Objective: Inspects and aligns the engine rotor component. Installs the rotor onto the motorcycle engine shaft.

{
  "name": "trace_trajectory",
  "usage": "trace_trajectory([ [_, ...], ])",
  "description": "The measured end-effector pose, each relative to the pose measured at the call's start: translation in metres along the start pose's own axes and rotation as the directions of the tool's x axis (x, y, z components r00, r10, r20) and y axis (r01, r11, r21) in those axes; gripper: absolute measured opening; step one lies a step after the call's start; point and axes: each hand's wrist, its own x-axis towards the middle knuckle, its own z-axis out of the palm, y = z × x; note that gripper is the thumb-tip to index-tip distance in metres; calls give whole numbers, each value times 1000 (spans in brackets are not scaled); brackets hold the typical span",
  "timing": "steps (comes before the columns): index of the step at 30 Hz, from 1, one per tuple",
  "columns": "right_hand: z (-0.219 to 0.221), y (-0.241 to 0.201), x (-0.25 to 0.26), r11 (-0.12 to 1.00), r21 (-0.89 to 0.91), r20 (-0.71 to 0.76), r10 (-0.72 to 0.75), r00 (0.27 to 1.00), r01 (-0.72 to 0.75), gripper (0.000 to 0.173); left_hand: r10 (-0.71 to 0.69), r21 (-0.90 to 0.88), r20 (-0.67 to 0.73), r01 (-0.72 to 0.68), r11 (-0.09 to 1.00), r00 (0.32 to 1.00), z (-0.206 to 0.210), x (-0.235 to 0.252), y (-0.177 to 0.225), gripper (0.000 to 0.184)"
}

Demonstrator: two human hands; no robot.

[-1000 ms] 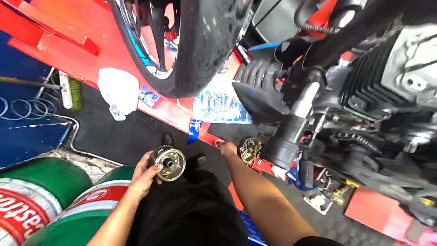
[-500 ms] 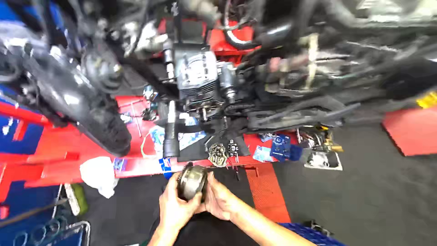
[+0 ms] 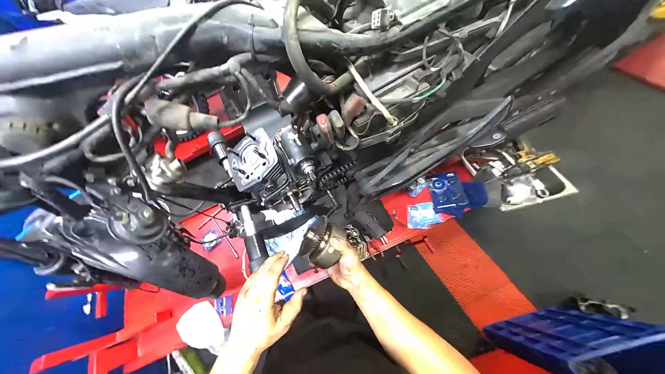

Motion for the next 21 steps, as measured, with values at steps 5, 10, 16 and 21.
trace_trajectory([
  [5, 10, 39, 52, 970, -88, -218, -243, 945, 229, 94, 170, 45, 128, -177, 983, 977, -15, 18, -73, 49],
  [10, 30, 67, 70, 894, -122, -313, -446, 839, 430, 100, 346, -13, 209, -351, 936, 915, -11, 43, -120, 40],
  [16, 38, 82, 82, 810, -249, -380, -585, 716, 530, 107, 494, -214, 244, -450, 867, 835, 7, 72, -140, 43],
  [21, 46, 81, 95, 748, -442, -368, -654, 661, 494, 109, 549, -266, 223, -491, 829, 806, 15, 72, -147, 47],
])
